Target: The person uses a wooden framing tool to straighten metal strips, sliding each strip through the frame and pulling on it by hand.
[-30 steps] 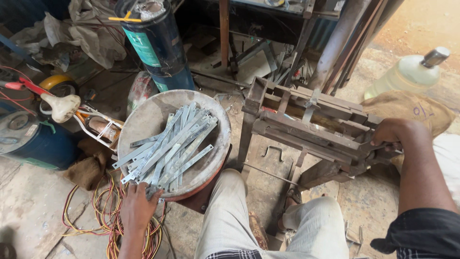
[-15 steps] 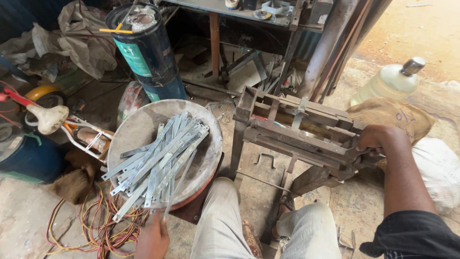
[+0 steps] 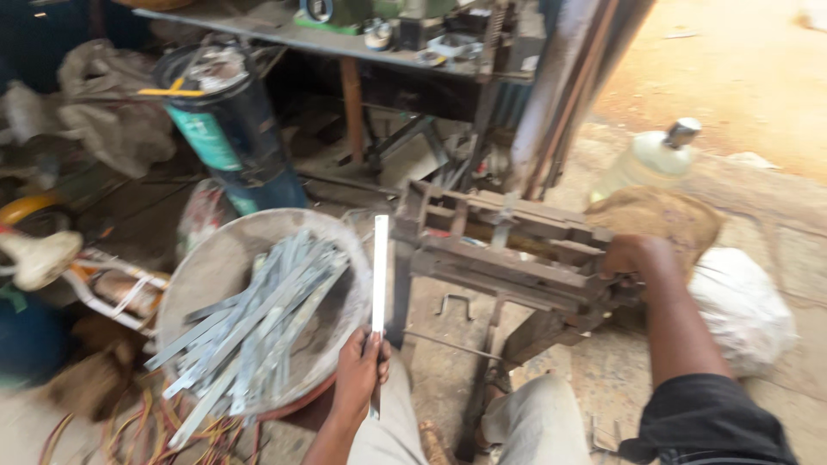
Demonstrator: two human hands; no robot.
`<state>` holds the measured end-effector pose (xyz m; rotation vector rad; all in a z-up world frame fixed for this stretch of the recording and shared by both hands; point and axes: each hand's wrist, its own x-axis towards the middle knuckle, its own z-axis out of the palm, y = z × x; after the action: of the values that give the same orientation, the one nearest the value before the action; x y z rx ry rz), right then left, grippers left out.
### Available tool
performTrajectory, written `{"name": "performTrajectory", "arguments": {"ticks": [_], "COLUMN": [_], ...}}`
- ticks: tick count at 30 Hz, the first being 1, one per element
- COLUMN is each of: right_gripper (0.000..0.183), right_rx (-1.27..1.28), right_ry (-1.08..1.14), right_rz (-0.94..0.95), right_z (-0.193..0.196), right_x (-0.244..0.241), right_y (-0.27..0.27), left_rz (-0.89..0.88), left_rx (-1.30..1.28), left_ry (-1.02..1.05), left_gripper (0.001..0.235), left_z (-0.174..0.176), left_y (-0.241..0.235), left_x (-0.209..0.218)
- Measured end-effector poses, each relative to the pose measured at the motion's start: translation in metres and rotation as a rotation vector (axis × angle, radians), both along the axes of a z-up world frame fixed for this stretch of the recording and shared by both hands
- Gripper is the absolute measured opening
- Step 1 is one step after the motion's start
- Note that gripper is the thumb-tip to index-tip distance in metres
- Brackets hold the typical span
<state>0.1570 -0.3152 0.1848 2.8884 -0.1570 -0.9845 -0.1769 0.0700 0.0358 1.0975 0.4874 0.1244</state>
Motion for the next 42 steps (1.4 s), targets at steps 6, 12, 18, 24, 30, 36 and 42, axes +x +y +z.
{"name": "performTrajectory", "arguments": {"ticks": [6,12,18,24,30,36,42], "right_gripper": [0.025,0.023,0.022,0.022,0.019,0.022,0.019], "right_rx": [-0.044,-0.038,-0.048,-0.044,-0.011,-0.057,-0.036], "right_ry": [0.023,0.06,0.021,0.017,-0.01,0.046,0.023], "right_rz": [0.084,-0.002,-0.006,-0.045,-0.073,-0.058,-0.071], "right_z": [-0.01,0.005,0.024,0.032,0.027,0.017,0.015], "right_x": [0.006,0.0,-0.017,-0.024,-0.021,-0.012,-0.011], "right_y": [0.0,0.011,0.022,0.027,0.023,0.022,0.019], "left_rz": [-0.082,-0.176,-0.223,-0.169,-0.156,-0.143,-0.185], "left_rx": [0.159,0.12,0.131,0.202,0.171,0.219,0.222], "left_ry": [-0.009,0.079,0.194,0.205,0.208,0.113,0.156], "left_gripper": [0.016,0.013,0.015,0.015,0.018,0.019,0.026], "left_z": [-0.034,-0.078,-0.08,-0.078,-0.072,-0.056,-0.044], "left_y": [-0.056,-0.084,-0.089,-0.097,-0.093,-0.085,-0.081], "left_x": [0.036,0.009,0.02,0.027,0.047,0.101,0.154]}}
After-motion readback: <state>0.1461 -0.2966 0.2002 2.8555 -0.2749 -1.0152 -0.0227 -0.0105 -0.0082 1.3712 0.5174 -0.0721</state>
